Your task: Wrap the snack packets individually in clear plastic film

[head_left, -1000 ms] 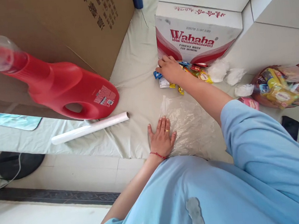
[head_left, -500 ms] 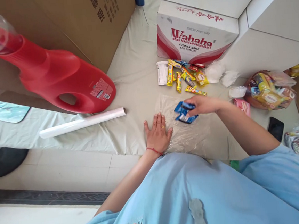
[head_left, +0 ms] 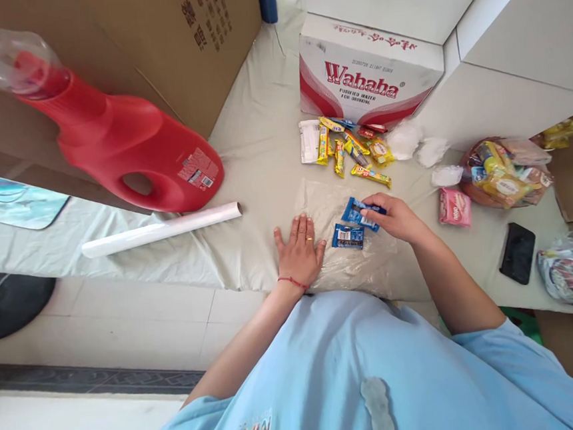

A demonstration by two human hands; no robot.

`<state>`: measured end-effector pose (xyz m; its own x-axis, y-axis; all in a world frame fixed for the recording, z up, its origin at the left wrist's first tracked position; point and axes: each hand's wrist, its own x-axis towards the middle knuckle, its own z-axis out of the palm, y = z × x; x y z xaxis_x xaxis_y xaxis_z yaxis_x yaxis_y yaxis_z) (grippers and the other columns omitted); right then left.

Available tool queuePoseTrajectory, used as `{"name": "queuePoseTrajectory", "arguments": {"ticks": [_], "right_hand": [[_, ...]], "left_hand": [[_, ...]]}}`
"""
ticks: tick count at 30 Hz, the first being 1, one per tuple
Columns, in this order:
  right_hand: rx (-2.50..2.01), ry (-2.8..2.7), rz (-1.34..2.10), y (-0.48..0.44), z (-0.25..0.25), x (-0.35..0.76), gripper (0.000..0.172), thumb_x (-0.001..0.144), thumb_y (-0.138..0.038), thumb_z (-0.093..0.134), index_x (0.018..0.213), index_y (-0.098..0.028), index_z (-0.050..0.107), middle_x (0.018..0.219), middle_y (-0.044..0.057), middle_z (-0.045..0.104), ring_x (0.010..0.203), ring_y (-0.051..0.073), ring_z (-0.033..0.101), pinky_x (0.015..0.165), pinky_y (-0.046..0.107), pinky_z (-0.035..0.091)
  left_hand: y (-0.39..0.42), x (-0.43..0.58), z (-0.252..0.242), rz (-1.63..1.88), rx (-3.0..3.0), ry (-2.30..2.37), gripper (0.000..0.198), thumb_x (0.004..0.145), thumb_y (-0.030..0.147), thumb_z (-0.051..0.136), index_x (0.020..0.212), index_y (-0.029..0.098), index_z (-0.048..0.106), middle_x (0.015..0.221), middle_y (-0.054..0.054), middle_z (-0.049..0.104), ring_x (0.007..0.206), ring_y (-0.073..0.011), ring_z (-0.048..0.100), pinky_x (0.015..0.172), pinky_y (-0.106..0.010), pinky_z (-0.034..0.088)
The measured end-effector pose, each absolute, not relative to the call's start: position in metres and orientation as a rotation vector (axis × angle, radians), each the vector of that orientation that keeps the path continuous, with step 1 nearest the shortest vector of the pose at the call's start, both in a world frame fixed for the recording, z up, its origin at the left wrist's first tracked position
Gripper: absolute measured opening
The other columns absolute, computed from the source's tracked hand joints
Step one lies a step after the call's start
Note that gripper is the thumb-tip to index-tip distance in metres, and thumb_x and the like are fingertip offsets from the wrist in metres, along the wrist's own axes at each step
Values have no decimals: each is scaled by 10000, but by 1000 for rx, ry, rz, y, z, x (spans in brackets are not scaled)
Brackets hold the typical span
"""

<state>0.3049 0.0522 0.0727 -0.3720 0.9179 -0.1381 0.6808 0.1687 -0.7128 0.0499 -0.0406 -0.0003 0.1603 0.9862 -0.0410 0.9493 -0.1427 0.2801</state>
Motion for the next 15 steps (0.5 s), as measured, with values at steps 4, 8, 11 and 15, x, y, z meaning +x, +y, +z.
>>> {"name": "queuePoseTrajectory", "arguments": {"ticks": [4, 8, 11, 15], "right_hand": [[-1395, -2228, 1241, 34, 56, 297, 375, 982, -467, 587, 1141, -181, 769, 1012, 80, 757, 906, 232, 677, 884, 361, 508], [-1527, -2404, 717, 29, 48, 288, 379, 1010, -373, 557, 1242, -148, 754, 1173, 160, 733, 1118, 307, 621, 1059, 464, 426], [-1527, -2447, 597, 20, 51, 285, 494, 999, -455, 613, 1378, -144, 678, 1330, 174, 682, 1243, 336, 555, 1101, 471, 412], [-1634, -2581, 491, 0, 54, 276, 678, 869, -445, 800, 1457, -164, 608, 1421, 180, 628, 1358, 388, 456, 1117, 501, 399]], "left_hand": [[-40, 50, 0, 239, 2203, 1877, 665, 1079, 466, 296, 1670, 160, 308, 1739, -144, 281, 1627, -317, 269, 1302, -706, 54], [-40, 51, 0, 247, 2207, 1874, 666, 1073, 461, 312, 1662, 150, 328, 1734, -155, 289, 1625, -313, 273, 1303, -700, 48], [-40, 51, 0, 258, 2206, 1871, 669, 1073, 462, 307, 1654, 131, 339, 1734, -157, 288, 1627, -297, 270, 1306, -693, 40], [-39, 50, 1, 259, 2206, 1870, 673, 1076, 463, 285, 1645, 108, 344, 1738, -146, 279, 1628, -282, 263, 1306, -699, 48]]}}
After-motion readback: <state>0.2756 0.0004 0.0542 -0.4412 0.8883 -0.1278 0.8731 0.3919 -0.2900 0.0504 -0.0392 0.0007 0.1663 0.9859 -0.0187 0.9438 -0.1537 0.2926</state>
